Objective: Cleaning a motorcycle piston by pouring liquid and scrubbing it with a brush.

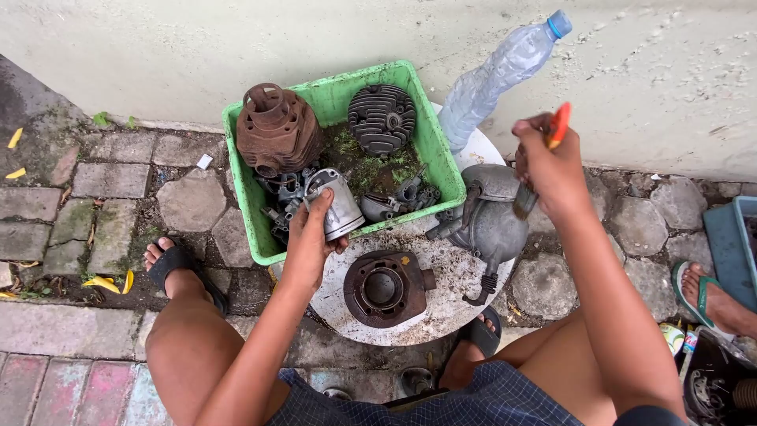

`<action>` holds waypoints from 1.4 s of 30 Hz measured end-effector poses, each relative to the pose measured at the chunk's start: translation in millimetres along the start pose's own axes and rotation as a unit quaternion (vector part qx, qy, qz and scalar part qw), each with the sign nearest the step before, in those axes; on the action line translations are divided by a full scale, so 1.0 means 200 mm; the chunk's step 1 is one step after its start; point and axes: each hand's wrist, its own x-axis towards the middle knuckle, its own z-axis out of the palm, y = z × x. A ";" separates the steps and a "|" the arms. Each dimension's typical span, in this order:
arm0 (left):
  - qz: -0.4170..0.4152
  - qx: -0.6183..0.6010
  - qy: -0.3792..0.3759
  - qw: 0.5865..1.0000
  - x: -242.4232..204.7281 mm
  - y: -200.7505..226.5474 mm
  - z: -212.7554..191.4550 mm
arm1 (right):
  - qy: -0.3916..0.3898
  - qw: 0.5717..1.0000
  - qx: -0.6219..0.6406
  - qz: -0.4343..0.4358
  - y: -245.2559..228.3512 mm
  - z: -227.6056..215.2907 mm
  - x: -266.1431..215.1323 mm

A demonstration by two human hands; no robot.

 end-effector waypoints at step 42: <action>-0.155 0.138 -0.037 0.978 -0.14 -0.03 0.11 | 0.067 0.992 -0.035 0.104 0.45 0.22 0.57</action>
